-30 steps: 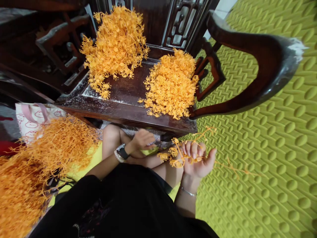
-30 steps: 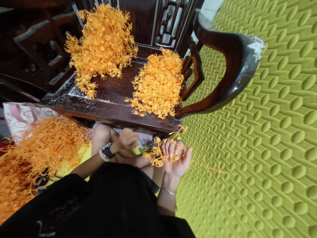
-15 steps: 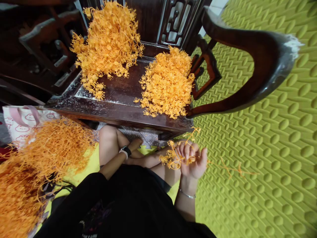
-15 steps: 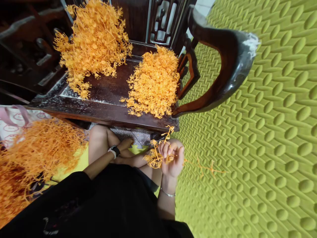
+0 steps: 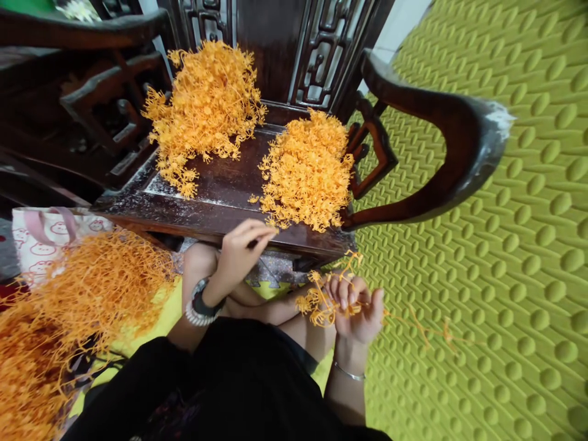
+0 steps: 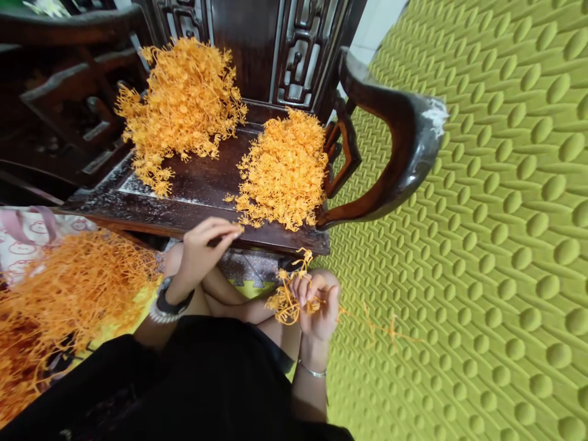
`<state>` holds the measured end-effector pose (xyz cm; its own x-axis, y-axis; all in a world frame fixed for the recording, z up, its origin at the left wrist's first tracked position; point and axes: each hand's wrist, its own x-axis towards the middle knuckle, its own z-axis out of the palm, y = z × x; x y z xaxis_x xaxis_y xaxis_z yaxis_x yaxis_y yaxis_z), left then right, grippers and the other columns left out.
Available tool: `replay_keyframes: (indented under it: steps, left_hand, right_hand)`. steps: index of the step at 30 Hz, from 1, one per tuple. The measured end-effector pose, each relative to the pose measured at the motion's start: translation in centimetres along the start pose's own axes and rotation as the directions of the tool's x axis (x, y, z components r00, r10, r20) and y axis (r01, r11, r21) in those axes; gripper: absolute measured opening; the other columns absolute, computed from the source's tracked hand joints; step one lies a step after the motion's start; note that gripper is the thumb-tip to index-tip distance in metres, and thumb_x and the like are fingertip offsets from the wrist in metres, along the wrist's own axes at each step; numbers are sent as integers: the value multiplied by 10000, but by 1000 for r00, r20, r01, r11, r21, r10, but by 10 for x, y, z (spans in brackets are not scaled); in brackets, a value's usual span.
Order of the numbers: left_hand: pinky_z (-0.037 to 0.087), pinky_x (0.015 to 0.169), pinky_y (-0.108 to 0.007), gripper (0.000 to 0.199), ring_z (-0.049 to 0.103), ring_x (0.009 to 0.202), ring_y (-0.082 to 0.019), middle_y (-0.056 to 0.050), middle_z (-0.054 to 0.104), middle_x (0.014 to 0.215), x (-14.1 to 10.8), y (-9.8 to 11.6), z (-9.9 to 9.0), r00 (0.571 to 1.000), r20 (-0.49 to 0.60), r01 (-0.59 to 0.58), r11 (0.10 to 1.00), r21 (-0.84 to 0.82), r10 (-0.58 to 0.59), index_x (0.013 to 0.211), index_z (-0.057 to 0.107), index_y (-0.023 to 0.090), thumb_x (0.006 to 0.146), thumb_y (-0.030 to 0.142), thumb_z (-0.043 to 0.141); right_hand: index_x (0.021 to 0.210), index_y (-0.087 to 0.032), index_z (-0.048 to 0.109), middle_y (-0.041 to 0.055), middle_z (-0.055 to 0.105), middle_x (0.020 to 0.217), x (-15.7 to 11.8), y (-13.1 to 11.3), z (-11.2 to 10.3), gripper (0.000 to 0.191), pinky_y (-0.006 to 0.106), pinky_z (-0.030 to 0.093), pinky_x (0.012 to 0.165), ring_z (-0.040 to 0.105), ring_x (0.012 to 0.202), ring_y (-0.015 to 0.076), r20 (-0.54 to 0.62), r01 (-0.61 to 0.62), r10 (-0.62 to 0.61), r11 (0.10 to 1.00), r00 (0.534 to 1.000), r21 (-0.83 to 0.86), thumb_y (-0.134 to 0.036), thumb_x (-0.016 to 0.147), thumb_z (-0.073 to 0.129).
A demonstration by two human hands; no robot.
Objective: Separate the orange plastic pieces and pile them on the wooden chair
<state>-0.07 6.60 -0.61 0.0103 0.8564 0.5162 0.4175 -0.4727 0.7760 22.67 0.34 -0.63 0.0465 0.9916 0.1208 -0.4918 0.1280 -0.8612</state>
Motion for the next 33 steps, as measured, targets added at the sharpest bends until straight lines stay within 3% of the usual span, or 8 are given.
replay_keyframes:
  steps: [6, 10, 16, 20, 23, 27, 30, 33]
  left_hand:
    - [529, 646, -237, 88, 599, 880, -157, -61, 588, 969, 57, -37, 26, 995, -96, -14, 996, 83, 22, 853, 706, 166, 851, 159, 618]
    - [517, 757, -333, 104, 588, 876, -196, -79, 628, 960, 69, -48, 38, 998, -58, -23, 988, 155, 33, 831, 710, 151, 848, 140, 608]
    - [404, 990, -437, 154, 496, 1077, -237, -57, 671, 1064, 62, -33, 23, 997, -27, -71, 984, 163, 77, 947, 706, 209, 903, 230, 560]
    - [408, 1010, -419, 164, 548, 1069, -213, -48, 677, 1062, 27, -6, 7, 997, 10, -73, 995, 65, 73, 954, 678, 216, 925, 285, 532]
    - [455, 979, -369, 279, 565, 1121, -204, -83, 611, 1202, -14, 15, 4, 971, 233, 117, 956, -271, -53, 1178, 574, 222, 929, 335, 518]
    - [454, 974, -353, 511, 554, 1148, -239, -94, 587, 1247, -54, 28, 10, 824, 511, 502, 731, -462, -243, 1234, 518, 229, 778, 339, 720]
    - [518, 830, -315, 434, 634, 944, -216, -63, 662, 1034, -62, 30, 12, 766, 551, 627, 578, -523, -332, 1093, 571, 211, 727, 354, 756]
    - [523, 796, -285, 345, 631, 892, -186, -38, 657, 959, -63, 29, 6, 782, 484, 621, 544, -564, -392, 1021, 570, 210, 758, 370, 725]
  right_hand:
    - [550, -225, 478, -22, 332, 452, -3, 1, 6, 499, 323, 338, 561, 296, 480, 143, 22, -19, 19, 1000, 1000, 9, -606, 871, 457]
    - [549, -220, 484, -19, 353, 457, -6, 1, 8, 504, 313, 309, 557, 306, 486, 142, 18, -17, 17, 1000, 1000, 13, -609, 869, 464]
    - [570, -212, 486, -19, 363, 500, -2, 1, 15, 479, 302, 322, 575, 331, 522, 141, 1, -35, 35, 998, 999, 47, -571, 887, 467]
    - [613, -217, 497, -23, 377, 557, 8, 1, 33, 430, 286, 346, 548, 336, 521, 133, 11, -110, 109, 989, 994, 103, -551, 883, 486]
    - [611, -221, 483, -24, 366, 559, 13, 4, 49, 437, 284, 378, 542, 350, 512, 133, 62, -175, 167, 973, 984, 152, -563, 883, 466]
    - [662, -249, 514, 9, 478, 628, 13, 14, 65, 448, 360, 483, 680, 515, 639, 185, 60, -130, 126, 989, 990, 71, -611, 892, 387]
    - [880, -269, 611, 51, 633, 928, 9, 20, 70, 417, 398, 493, 828, 595, 879, 212, 21, -55, 55, 998, 998, -15, -608, 906, 369]
    - [1081, -266, 618, 58, 618, 1175, 5, 21, 70, 385, 395, 482, 898, 570, 1084, 220, 16, 12, -11, 998, 1000, -66, -554, 914, 425]
